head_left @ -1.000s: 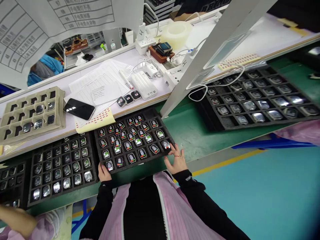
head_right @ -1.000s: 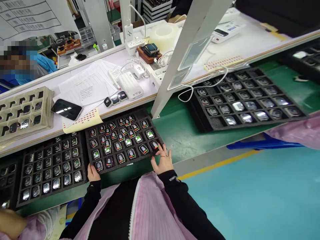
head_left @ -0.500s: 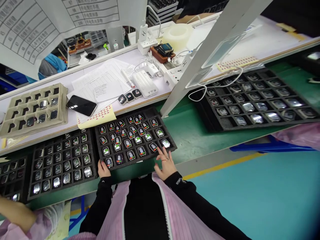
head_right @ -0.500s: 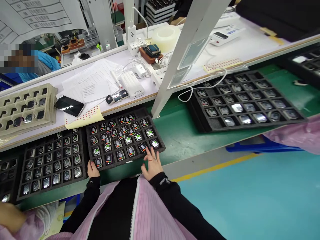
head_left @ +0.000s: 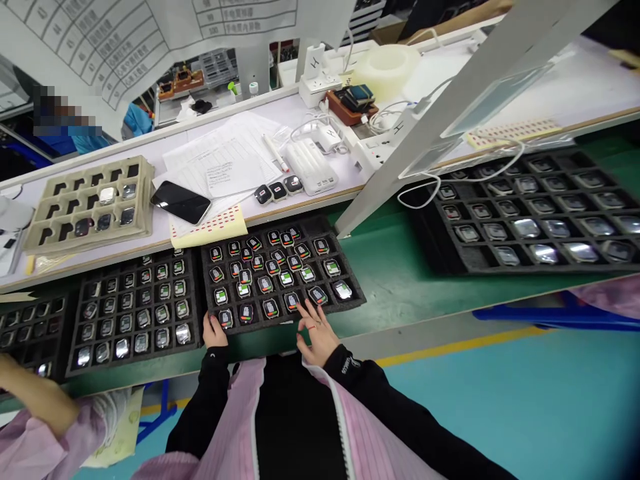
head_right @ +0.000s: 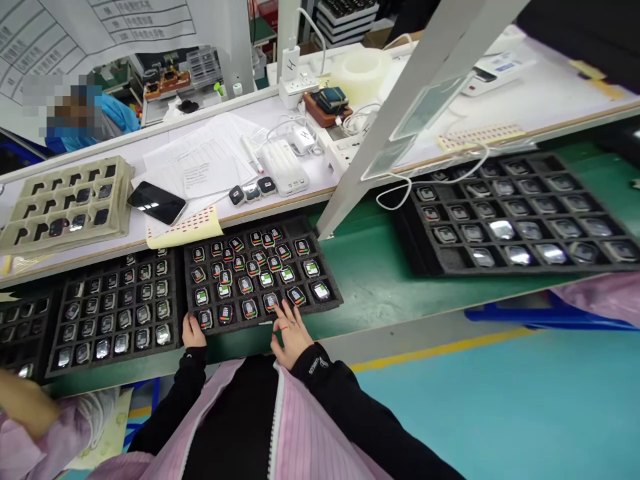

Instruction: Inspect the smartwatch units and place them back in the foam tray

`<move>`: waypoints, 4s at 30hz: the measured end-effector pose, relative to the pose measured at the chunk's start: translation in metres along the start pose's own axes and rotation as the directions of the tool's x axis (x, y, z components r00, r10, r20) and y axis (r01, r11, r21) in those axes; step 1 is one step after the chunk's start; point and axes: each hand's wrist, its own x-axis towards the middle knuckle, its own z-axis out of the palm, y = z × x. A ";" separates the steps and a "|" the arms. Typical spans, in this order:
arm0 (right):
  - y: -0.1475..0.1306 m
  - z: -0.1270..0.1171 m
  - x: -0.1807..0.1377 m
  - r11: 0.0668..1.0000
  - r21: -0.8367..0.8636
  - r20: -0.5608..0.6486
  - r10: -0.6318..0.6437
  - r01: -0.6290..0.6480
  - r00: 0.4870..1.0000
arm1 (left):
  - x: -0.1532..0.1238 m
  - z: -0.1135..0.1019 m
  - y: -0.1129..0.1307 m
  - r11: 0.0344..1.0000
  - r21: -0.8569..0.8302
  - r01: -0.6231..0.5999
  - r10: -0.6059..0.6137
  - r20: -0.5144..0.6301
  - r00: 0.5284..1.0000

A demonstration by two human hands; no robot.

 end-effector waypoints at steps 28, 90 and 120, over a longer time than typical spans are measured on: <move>-0.059 0.038 0.052 0.949 0.214 0.334 -0.295 0.233 0.895 | -0.025 -0.014 0.007 0.993 -0.113 0.047 -0.027 0.165 0.986; 0.030 0.022 0.118 0.994 -0.100 -0.145 -0.046 0.032 0.988 | -0.009 0.000 -0.007 0.986 -0.165 -0.039 0.042 0.017 0.999; 0.061 0.005 0.115 0.935 0.148 -0.223 0.348 -0.321 0.911 | -0.007 -0.003 -0.002 0.989 -0.144 -0.022 0.029 0.052 0.998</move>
